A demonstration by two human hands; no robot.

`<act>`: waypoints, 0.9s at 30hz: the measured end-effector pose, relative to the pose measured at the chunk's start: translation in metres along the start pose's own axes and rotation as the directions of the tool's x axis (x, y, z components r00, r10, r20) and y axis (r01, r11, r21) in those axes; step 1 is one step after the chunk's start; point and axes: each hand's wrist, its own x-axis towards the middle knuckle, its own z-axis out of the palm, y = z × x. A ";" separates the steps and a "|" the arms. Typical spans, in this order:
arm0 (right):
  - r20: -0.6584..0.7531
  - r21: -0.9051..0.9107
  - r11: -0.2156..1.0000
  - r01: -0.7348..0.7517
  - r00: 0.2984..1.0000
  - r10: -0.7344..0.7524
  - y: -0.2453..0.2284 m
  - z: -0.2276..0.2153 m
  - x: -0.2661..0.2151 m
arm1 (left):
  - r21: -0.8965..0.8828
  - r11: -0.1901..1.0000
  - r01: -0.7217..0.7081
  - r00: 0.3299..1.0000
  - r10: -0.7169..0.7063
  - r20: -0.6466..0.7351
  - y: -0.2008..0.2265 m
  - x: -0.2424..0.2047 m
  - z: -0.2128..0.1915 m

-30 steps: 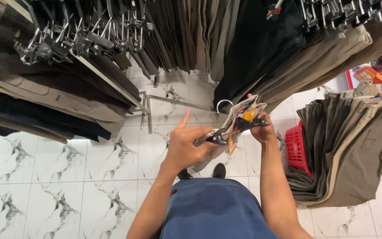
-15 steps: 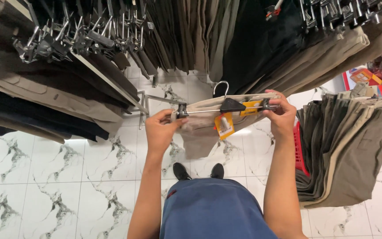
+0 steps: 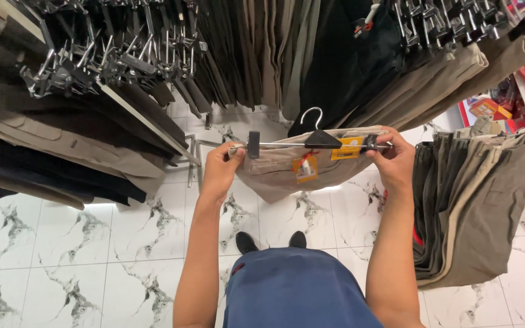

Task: Picking up folded pants from a pile, unfolding them, and hanging them onto a clothing rack using hangers.

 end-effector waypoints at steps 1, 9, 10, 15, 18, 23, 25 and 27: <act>0.005 -0.015 1.000 -0.016 1.000 0.016 0.003 -0.002 -0.001 | 0.015 1.000 -0.026 0.999 0.025 0.022 -0.003 0.004 0.000; 0.008 0.059 0.994 -0.096 0.995 0.096 -0.006 -0.002 -0.004 | 0.189 0.977 -0.094 0.994 0.081 0.077 0.029 0.003 0.004; 0.005 0.037 0.995 -0.096 0.995 0.096 -0.011 0.000 -0.004 | 0.178 0.979 -0.099 0.993 0.085 0.085 0.030 0.004 0.005; 0.015 0.038 0.994 -0.099 0.995 0.099 -0.005 -0.008 -0.004 | 0.095 0.993 -0.074 0.996 0.068 0.065 0.019 0.013 0.013; 0.026 0.028 0.995 -0.098 0.995 0.097 -0.002 -0.012 -0.003 | 0.073 0.995 -0.073 0.996 0.068 0.065 0.025 0.014 0.017; 0.013 -0.016 0.996 -0.085 0.996 0.086 0.000 -0.017 0.000 | 0.071 0.995 -0.064 0.994 0.057 0.092 0.038 0.004 0.032; 0.006 -0.035 0.996 -0.085 0.996 0.085 0.002 -0.022 0.000 | 0.119 0.989 -0.087 0.992 0.075 0.100 0.034 0.005 0.038; 0.000 -0.024 0.996 -0.084 0.996 0.084 0.006 -0.029 -0.002 | 0.138 0.984 -0.110 0.986 0.091 0.138 0.018 0.009 0.041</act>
